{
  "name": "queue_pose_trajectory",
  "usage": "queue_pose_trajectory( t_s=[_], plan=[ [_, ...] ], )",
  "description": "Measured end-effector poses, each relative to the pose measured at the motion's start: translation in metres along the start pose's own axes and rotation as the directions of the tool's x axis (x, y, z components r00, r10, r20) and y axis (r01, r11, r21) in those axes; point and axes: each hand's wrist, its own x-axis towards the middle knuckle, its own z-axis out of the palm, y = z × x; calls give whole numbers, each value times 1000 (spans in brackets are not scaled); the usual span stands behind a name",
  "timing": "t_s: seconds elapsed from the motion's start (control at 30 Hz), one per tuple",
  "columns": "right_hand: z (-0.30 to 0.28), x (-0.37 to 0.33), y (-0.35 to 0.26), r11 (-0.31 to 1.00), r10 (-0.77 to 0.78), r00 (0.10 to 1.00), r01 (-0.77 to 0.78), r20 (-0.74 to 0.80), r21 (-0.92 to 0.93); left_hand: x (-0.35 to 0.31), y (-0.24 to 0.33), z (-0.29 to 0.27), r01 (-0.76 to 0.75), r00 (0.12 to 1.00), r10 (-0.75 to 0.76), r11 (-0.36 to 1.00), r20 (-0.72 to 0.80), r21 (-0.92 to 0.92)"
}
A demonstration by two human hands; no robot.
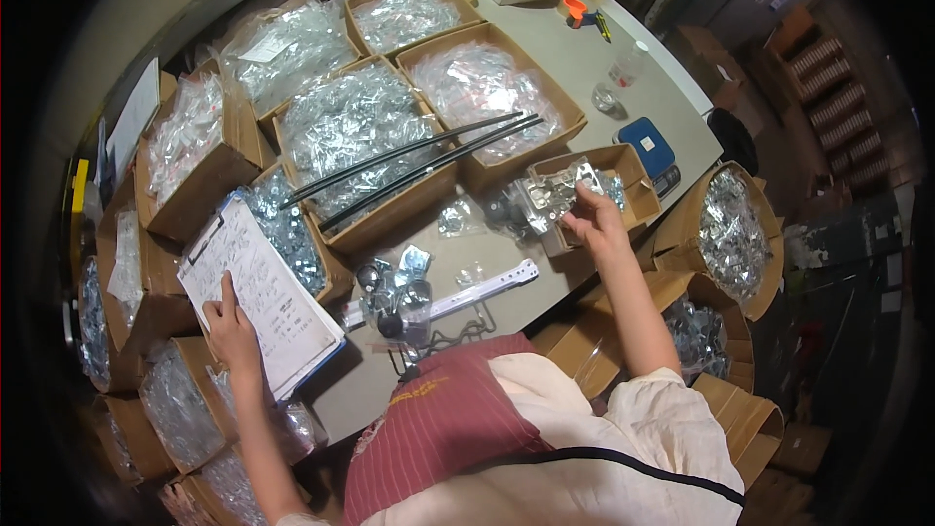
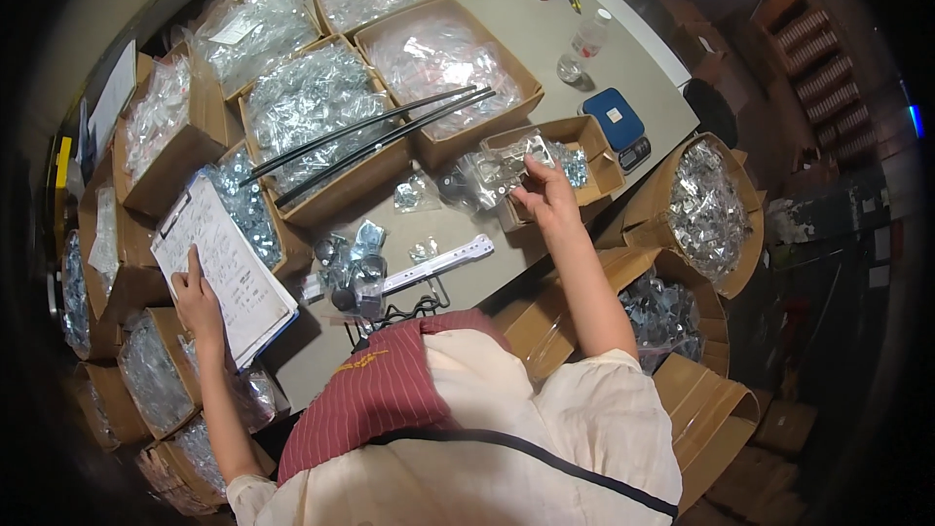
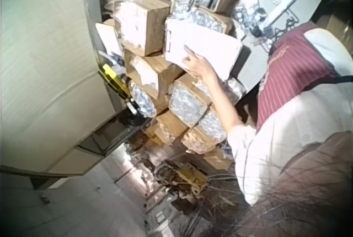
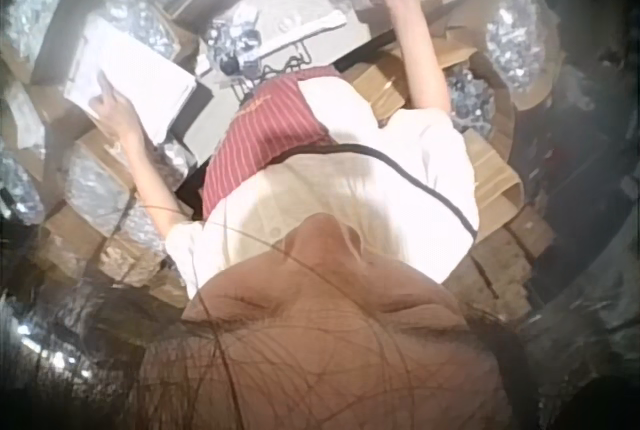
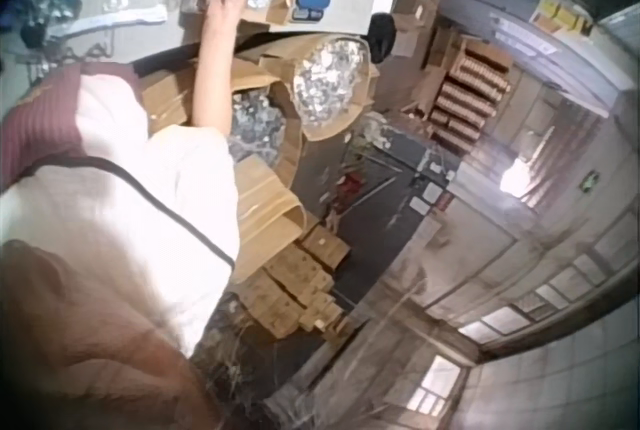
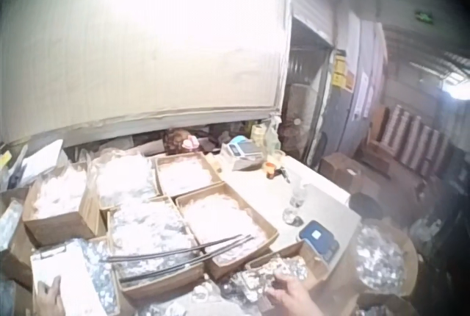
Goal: The person points to items on a clipboard while picking up and checking various small hardware components from boxes on a table.
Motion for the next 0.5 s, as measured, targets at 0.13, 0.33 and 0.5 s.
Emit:
queue_pose_trajectory(
  t_s=[0.13, 0.33, 0.5],
  plan=[
    [-19, 5, 4, 923, -130, 937, 235, 325, -306, -12, -19, -2, -15, 1000, 16, 996, -5, 84],
    [-115, 33, -41, 408, -513, 649, 761, 563, -505, -6, 3, 0, -66, 994, 75, 991, -75, 116],
    [-108, 58, -46, 802, -473, 879, 457, 61, -384, -10, 3, -9, -34, 990, 28, 999, -140, -40]
  ],
)
